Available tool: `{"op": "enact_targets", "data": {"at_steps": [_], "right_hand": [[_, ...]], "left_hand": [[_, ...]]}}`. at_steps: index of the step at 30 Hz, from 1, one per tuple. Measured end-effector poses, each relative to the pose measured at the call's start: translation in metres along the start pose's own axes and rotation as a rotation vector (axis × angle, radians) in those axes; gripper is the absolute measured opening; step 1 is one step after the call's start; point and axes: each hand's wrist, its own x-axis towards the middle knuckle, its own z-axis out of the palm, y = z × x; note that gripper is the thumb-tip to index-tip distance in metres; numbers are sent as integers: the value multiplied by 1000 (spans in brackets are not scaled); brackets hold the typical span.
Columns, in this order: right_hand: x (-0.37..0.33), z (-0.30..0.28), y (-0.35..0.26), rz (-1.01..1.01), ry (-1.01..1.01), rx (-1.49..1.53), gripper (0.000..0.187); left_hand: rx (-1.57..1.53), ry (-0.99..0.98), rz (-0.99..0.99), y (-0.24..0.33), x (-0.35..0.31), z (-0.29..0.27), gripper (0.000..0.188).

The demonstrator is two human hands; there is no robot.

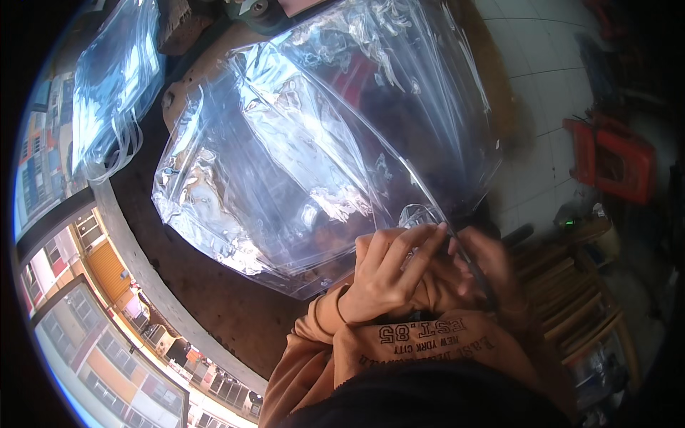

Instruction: The person trims edges and separates clear plastic bags using scissors by hand, then stacks the finished bags.

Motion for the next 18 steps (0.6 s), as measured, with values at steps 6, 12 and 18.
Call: {"op": "enact_targets", "data": {"at_steps": [6, 12, 18], "right_hand": [[-1, 1, 1, 130, 34, 30, 59], [1, 0, 6, 73, 12, 79, 58], [5, 1, 8, -33, -46, 77, 63]], "left_hand": [[171, 100, 14, -3, 1, 7, 38], [237, 110, -8, -1, 3, 9, 29], [231, 127, 15, -1, 4, 11, 28]]}}
